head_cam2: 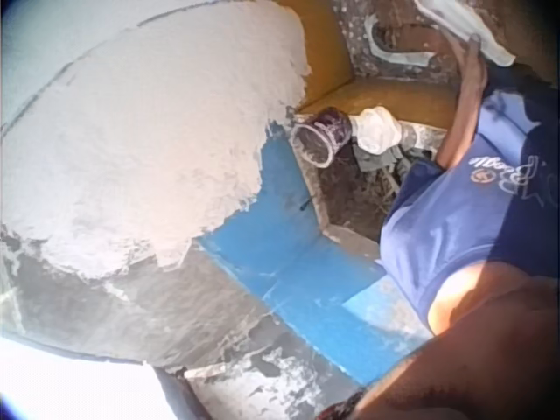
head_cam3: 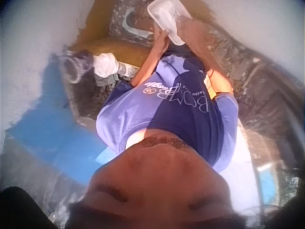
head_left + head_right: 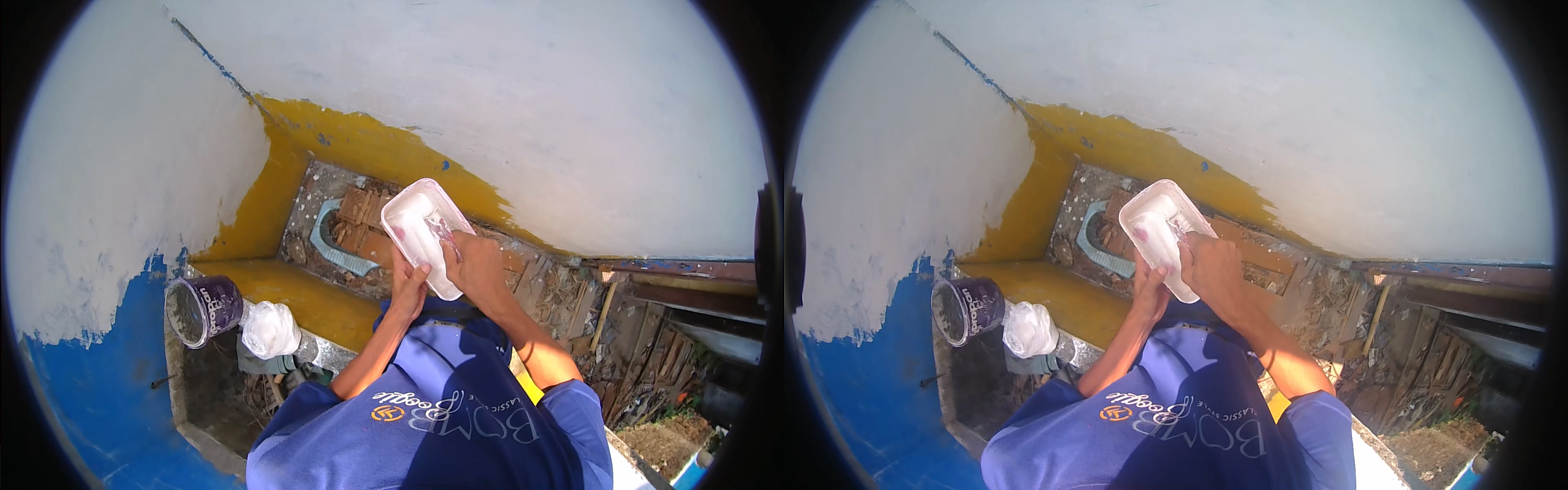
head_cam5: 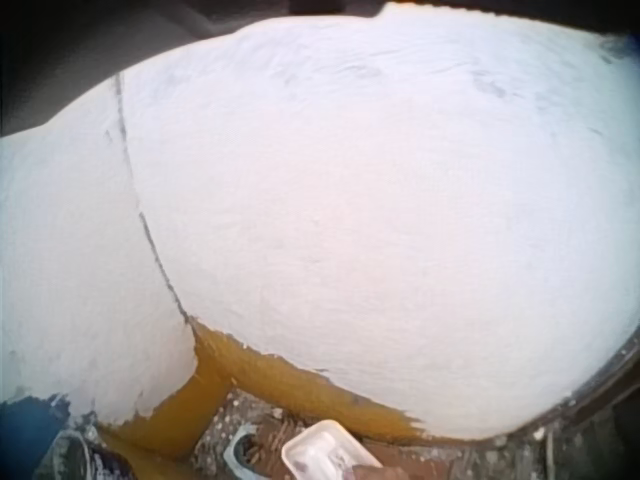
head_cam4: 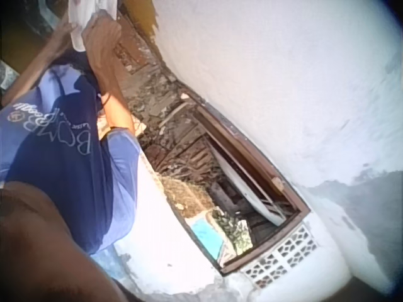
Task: The person mixes a red liquid into white paint in a plastic container.
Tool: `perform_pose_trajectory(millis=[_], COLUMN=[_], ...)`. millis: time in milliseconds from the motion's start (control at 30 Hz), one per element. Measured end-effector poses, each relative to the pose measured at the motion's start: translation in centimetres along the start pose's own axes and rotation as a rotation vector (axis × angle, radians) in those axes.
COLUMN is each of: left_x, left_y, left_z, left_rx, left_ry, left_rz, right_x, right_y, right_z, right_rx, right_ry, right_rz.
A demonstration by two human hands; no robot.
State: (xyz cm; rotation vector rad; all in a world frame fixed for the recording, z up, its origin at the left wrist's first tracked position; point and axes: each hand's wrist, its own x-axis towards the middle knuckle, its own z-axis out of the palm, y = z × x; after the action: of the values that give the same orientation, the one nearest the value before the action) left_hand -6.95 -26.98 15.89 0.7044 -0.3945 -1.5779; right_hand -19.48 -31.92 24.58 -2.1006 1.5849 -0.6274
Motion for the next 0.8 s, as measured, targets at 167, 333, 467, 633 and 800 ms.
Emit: perform_pose_trajectory(millis=[167,333,467,633,800], left_x=[0.1,0.7,0.3,0.3,0.8], left_y=[0.2,0.7,0.7,0.6,1.1], left_z=[-0.6,-1.3,-0.9,-1.2,-0.8], left_rx=[-0.026,-0.013,-0.028,-0.023,0.000], left_ry=[0.002,-0.055,-0.035,-0.044,-0.043], left_rz=[-0.047,-0.106,-0.101,-0.107,-0.065], right_x=[0.6,1.7,2.9,3.0,3.3], right_y=[-1.0,-1.1,-1.2,-0.9,-1.8], right_z=[0.3,-1.1,-1.6,-0.6,-0.9], right_rx=[0.128,0.143,0.086,0.080,0.134], right_ry=[0.003,-0.089,-0.026,-0.099,-0.032], right_rz=[0.009,-0.050,-0.059,-0.052,-0.059])
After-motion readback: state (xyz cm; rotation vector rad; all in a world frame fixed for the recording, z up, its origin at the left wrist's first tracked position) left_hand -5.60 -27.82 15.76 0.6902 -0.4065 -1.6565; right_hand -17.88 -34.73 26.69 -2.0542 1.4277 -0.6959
